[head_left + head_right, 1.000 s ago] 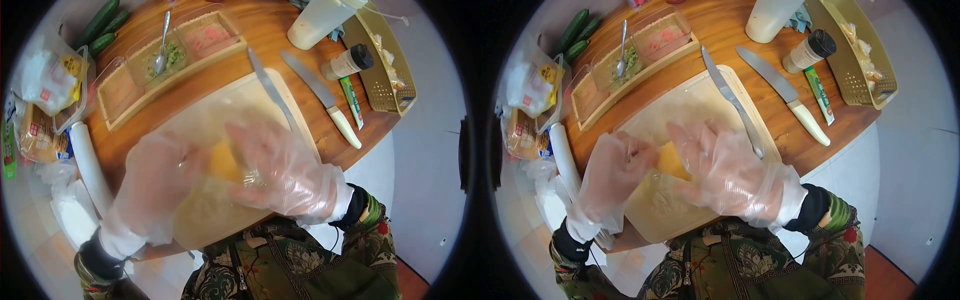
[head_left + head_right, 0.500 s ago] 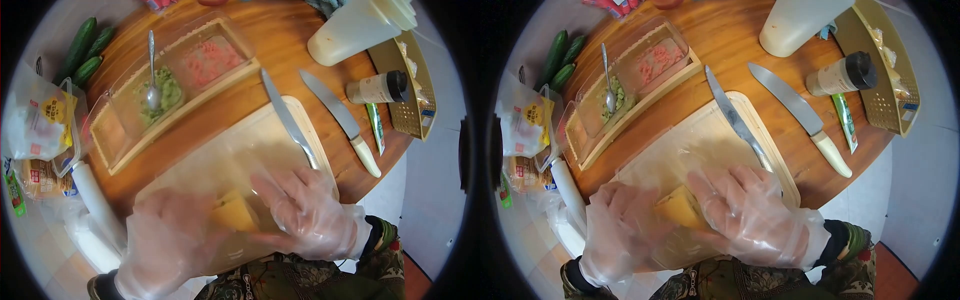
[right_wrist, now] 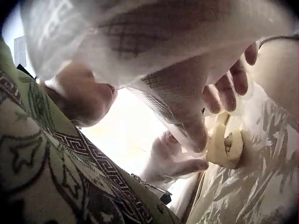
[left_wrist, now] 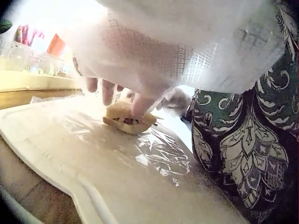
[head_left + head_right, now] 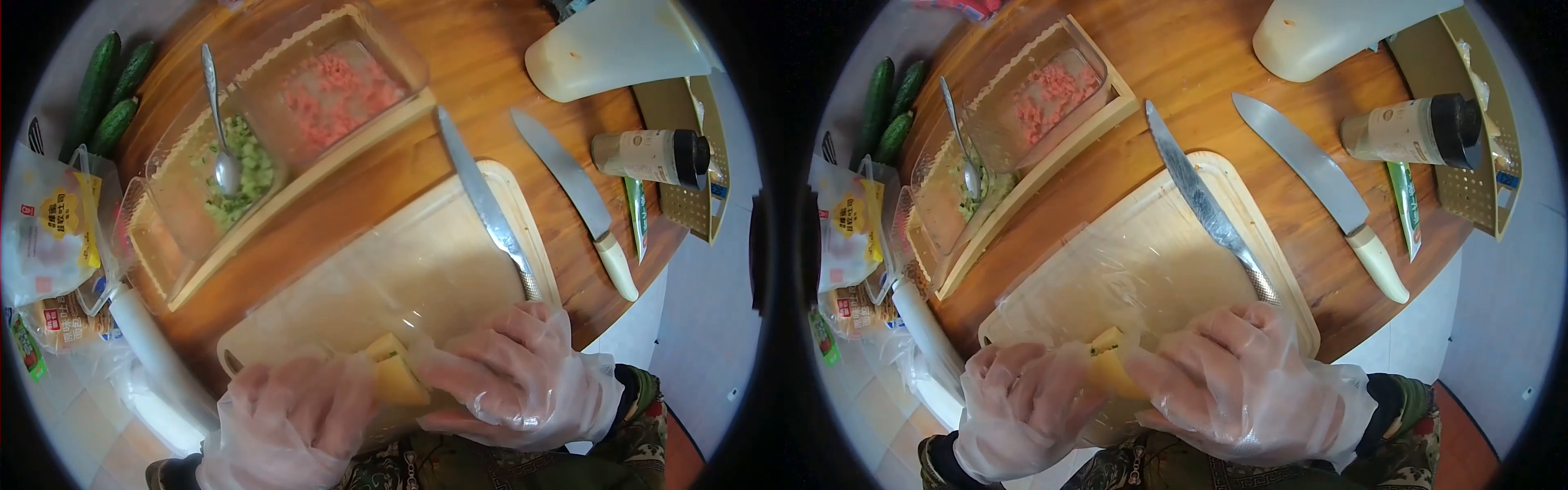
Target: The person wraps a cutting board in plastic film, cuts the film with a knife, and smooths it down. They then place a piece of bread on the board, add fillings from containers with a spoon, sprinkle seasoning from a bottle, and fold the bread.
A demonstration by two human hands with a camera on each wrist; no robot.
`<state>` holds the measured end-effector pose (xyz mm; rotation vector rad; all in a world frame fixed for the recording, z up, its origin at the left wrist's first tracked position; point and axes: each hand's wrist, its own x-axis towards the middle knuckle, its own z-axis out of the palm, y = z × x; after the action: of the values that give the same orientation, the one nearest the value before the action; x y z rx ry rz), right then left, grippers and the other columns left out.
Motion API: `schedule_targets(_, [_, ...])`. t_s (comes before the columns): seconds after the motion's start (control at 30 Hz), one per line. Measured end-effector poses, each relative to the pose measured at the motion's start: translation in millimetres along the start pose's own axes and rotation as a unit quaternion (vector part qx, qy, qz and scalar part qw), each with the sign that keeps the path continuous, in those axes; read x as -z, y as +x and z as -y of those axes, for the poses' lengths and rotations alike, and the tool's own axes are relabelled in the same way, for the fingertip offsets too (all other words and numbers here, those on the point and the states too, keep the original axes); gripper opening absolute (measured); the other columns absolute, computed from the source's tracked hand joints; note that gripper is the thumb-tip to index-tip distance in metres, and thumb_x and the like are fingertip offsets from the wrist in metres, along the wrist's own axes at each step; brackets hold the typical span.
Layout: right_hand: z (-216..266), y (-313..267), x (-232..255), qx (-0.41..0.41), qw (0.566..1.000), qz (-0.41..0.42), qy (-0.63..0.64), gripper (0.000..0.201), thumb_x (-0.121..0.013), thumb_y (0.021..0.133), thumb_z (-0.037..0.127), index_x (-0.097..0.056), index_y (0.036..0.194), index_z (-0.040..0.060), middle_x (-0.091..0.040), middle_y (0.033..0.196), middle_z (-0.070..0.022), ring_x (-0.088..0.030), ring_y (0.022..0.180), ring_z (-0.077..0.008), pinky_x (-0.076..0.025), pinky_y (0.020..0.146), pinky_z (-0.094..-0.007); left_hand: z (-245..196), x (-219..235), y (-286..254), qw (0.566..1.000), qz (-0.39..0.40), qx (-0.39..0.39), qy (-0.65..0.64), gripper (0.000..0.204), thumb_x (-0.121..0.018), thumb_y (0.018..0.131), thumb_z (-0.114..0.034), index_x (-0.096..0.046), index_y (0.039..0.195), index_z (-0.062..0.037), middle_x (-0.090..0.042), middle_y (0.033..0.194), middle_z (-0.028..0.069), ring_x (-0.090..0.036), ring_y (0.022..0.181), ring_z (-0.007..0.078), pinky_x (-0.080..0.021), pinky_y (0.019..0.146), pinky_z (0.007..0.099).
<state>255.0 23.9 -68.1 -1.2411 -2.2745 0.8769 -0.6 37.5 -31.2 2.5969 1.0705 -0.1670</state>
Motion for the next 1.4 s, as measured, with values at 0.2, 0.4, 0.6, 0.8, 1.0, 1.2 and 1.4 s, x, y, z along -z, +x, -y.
schedule_targets(0.2, [-0.3,-2.9,-7.2,0.051,0.999,-0.007,-0.011,0.043,-0.077,0.074,0.027,-0.071,0.116,0.0165,-0.056,0.091,0.0049,-0.059,0.078,-0.0132,-0.043,0.070,-0.0316,3.0,-4.3,-1.5,1.000,-0.009,-0.027,-0.013,0.051,-0.085,0.067,-0.028,-0.067,0.112,-0.0123,-0.063,0.108,0.0019,-0.057,0.102,0.0246,-0.043,0.080,0.0425])
schedule_targets(0.4, [0.7,-2.2,-12.1,0.061,0.998,-0.004,-0.031,0.033,-0.076,0.074,0.023,-0.074,0.106,0.0164,-0.054,0.090,0.0052,-0.058,0.077,-0.0127,-0.042,0.066,-0.0293,4.6,-5.5,0.2,0.999,-0.007,-0.030,-0.010,0.051,-0.084,0.066,-0.025,-0.067,0.112,-0.0124,-0.063,0.109,0.0022,-0.058,0.101,0.0247,-0.042,0.080,0.0416])
schedule_targets(0.6, [1.1,-1.5,-15.6,0.066,0.997,-0.014,-0.035,0.032,-0.076,0.073,0.021,-0.074,0.104,0.0163,-0.054,0.090,0.0038,-0.059,0.077,-0.0133,-0.043,0.067,-0.0310,9.7,-8.0,2.9,0.999,-0.005,-0.034,-0.037,0.052,-0.083,0.065,-0.023,-0.066,0.113,-0.0134,-0.064,0.111,0.0008,-0.058,0.102,0.0237,-0.042,0.080,0.0410])
schedule_targets(0.8, [3.8,-1.2,-19.8,0.040,0.998,-0.019,-0.034,0.028,-0.075,0.072,0.020,-0.073,0.100,0.0165,-0.056,0.090,0.0037,-0.060,0.078,-0.0143,-0.043,0.070,-0.0322,11.4,-13.7,3.6,0.998,-0.028,-0.042,-0.046,0.049,-0.082,0.065,-0.021,-0.067,0.111,-0.0136,-0.065,0.109,0.0003,-0.059,0.102,0.0232,-0.042,0.080,0.0405])
schedule_targets(1.0, [1.1,-2.1,-20.1,0.061,0.997,-0.020,-0.034,0.028,-0.073,0.072,0.021,-0.073,0.099,0.0154,-0.057,0.091,0.0033,-0.060,0.078,-0.0147,-0.044,0.069,-0.0315,10.3,-16.2,6.4,0.997,-0.043,-0.040,-0.044,0.041,-0.081,0.066,-0.019,-0.068,0.105,-0.0135,-0.066,0.106,0.0001,-0.059,0.100,0.0235,-0.043,0.080,0.0405])
schedule_targets(1.2, [7.5,-2.1,-20.7,0.100,0.994,-0.039,-0.038,0.032,-0.072,0.072,0.020,-0.074,0.103,0.0141,-0.056,0.090,0.0016,-0.059,0.077,-0.0160,-0.042,0.063,-0.0324,8.4,-22.4,1.0,0.996,-0.077,-0.046,-0.008,0.039,-0.080,0.064,-0.018,-0.068,0.102,-0.0145,-0.065,0.100,-0.0004,-0.059,0.098,0.0236,-0.044,0.079,0.0405])
schedule_targets(1.4, [14.7,3.3,-30.9,0.097,0.990,-0.028,-0.101,0.036,-0.070,0.073,0.014,-0.073,0.108,0.0126,-0.056,0.090,-0.0018,-0.058,0.075,-0.0198,-0.041,0.059,-0.0342,8.0,-25.1,-1.4,0.996,-0.082,-0.037,0.018,0.039,-0.078,0.065,-0.018,-0.069,0.102,-0.0146,-0.064,0.090,0.0010,-0.060,0.098,0.0234,-0.046,0.081,0.0408])
